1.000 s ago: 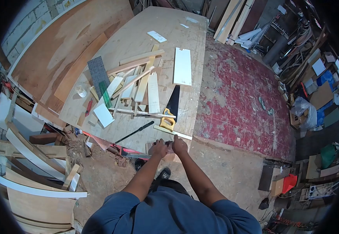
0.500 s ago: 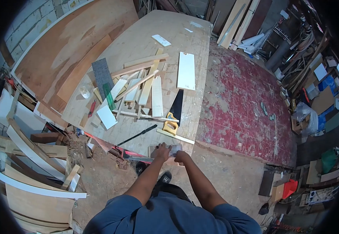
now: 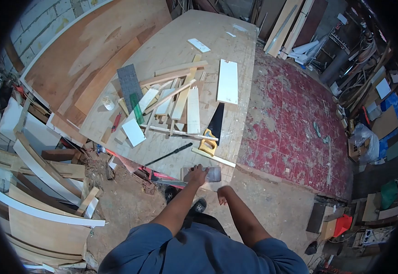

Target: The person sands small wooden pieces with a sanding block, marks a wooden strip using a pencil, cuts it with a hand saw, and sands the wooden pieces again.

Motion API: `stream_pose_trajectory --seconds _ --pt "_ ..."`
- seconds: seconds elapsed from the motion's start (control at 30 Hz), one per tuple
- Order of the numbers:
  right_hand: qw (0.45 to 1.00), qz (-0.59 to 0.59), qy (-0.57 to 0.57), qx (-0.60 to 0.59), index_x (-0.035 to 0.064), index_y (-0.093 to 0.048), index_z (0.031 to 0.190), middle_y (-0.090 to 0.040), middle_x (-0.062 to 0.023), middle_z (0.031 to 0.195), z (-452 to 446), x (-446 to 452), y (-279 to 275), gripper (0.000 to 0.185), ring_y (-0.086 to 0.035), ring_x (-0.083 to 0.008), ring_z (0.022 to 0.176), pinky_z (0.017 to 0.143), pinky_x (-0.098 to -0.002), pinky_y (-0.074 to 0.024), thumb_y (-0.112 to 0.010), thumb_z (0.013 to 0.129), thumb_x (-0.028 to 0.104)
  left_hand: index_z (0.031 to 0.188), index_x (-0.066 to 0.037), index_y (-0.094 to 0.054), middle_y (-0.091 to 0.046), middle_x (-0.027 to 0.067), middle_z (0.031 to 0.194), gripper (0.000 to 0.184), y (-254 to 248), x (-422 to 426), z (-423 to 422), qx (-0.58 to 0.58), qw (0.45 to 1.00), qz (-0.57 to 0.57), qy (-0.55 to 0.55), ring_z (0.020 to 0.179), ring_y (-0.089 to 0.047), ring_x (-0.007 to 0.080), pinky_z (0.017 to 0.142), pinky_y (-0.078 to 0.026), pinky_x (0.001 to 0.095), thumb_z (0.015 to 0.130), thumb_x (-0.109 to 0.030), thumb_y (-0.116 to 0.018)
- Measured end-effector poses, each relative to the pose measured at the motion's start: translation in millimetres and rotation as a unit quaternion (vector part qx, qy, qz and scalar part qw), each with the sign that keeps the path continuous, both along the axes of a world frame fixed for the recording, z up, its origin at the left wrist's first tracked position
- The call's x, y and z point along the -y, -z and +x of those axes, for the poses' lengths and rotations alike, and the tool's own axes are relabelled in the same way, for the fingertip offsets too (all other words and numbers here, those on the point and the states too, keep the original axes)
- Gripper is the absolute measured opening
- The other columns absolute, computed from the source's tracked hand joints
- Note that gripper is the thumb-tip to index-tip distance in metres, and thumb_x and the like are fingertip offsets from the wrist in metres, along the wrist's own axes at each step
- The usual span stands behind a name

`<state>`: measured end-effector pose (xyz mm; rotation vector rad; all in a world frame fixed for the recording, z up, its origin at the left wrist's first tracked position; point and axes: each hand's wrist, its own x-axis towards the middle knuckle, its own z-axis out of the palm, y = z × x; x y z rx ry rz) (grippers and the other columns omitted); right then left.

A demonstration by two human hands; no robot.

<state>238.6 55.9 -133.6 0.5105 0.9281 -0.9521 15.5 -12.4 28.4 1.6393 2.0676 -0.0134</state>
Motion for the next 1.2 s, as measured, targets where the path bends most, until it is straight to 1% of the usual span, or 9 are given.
stream_pose_trajectory --seconds 0.03,0.1,0.17,0.23,0.27,0.33,0.47,0.73,1.2 --pt "0.943 0.219 0.092 -0.235 0.0047 -0.061 0.115 -0.068 -0.015 0.093 -30.0 3.8 -98.0 0.03 -0.067 -0.0218 0.068 0.063 -0.0372 -0.0548 -0.059 0.086 0.013 0.138 -0.031 -0.04 -0.04 0.0145 0.131 0.066 2.9 -5.3 -2.3 0.009 1.0 0.0 -0.005 0.126 -0.037 0.0348 0.102 -0.033 0.0557 0.078 -0.023 -0.066" --pt "0.867 0.295 0.118 -0.383 0.0002 -0.059 0.108 -0.067 -0.0144 0.094 -45.8 8.2 -175.4 0.024 -0.065 -0.0217 0.062 0.055 -0.0334 -0.0536 -0.059 0.085 0.008 0.141 -0.029 -0.037 -0.036 0.015 0.139 0.073 -4.0 3.2 1.3 0.024 0.999 -0.037 -0.001 0.131 -0.032 0.037 0.104 -0.03 0.0567 0.076 -0.023 -0.068" --pt "0.657 0.338 0.405 -0.538 -0.0013 -0.057 0.104 -0.066 -0.0112 0.087 -38.9 2.6 -195.1 0.019 -0.064 -0.0186 0.064 0.055 -0.0315 -0.0531 -0.058 0.086 0.005 0.144 -0.028 -0.031 -0.025 0.0167 0.148 0.08 -15.2 10.1 -6.9 0.052 0.995 0.087 0.025 0.136 -0.022 0.041 0.105 -0.026 0.0607 0.074 -0.027 -0.071" --pt "0.527 0.286 0.629 -0.495 0.0011 -0.058 0.104 -0.064 -0.0059 0.08 -56.3 3.2 -273.9 0.017 -0.062 -0.0112 0.072 0.064 -0.0265 -0.0493 -0.058 0.088 0.005 0.142 -0.018 -0.037 -0.032 0.0179 0.146 0.072 -49.5 10.3 -6.1 0.067 0.989 0.13 0.011 0.135 -0.03 0.0369 0.104 -0.031 0.0557 0.078 -0.023 -0.069" --pt "0.524 0.287 0.63 -0.497 0.0011 -0.058 0.104 -0.064 -0.0059 0.08 -59.4 -1.3 -287.9 0.017 -0.062 -0.0112 0.072 0.064 -0.0265 -0.0493 -0.058 0.088 0.005 0.137 -0.012 -0.043 -0.042 0.0185 0.137 0.062 -54.7 5.4 -10.3 0.263 0.942 0.203 -0.04 0.127 -0.041 0.0324 0.101 -0.037 0.0482 0.081 -0.017 -0.067" --pt "0.427 0.252 0.661 -0.563 0.0009 -0.055 0.109 -0.066 -0.0068 0.088 -68.7 -6.1 -308.4 0.018 -0.065 -0.0135 0.074 0.061 -0.0267 -0.0536 -0.055 0.092 0.004 0.121 0.002 -0.057 -0.065 0.0121 0.108 0.034 -113.6 2.4 -10.0 0.582 0.753 0.257 -0.17 0.098 -0.062 0.0171 0.087 -0.048 0.0265 0.088 -0.008 -0.061" --pt "0.341 0.209 0.728 -0.557 0.0024 -0.057 0.101 -0.065 -0.0018 0.084 -95.0 22.7 -411.8 0.012 -0.059 -0.0061 0.068 0.056 -0.0195 -0.045 -0.06 0.089 0.002 0.116 0.003 -0.059 -0.066 0.0094 0.101 0.028 -219.4 15.5 -18.3 0.658 0.674 0.3 -0.149 0.093 -0.061 0.0116 0.084 -0.049 0.026 0.092 -0.011 -0.059" --pt "0.327 0.149 0.694 -0.624 0.0049 -0.056 0.091 -0.063 -0.002 0.084 -111.1 33.8 -440.7 0.009 -0.056 -0.0044 0.07 0.058 -0.0189 -0.0442 -0.063 0.087 0.003 0.115 0.003 -0.059 -0.061 0.0045 0.1 0.029 -285.5 33.5 -23.5 0.592 0.691 0.387 -0.149 0.088 -0.058 0.0088 0.074 -0.049 0.0212 0.088 -0.006 -0.063" --pt "0.376 0.078 0.705 -0.596 -0.0007 -0.058 0.104 -0.065 -0.0081 0.086 -115.3 36.0 -450.4 0.014 -0.064 -0.0137 0.074 0.066 -0.0271 -0.0558 -0.056 0.091 0.006 0.114 0.004 -0.058 -0.059 0.005 0.095 0.032 -291.6 37.3 -31.7 0.59 0.666 0.437 -0.13 0.085 -0.059 0.0092 0.075 -0.051 0.0235 0.083 0.0 -0.066"
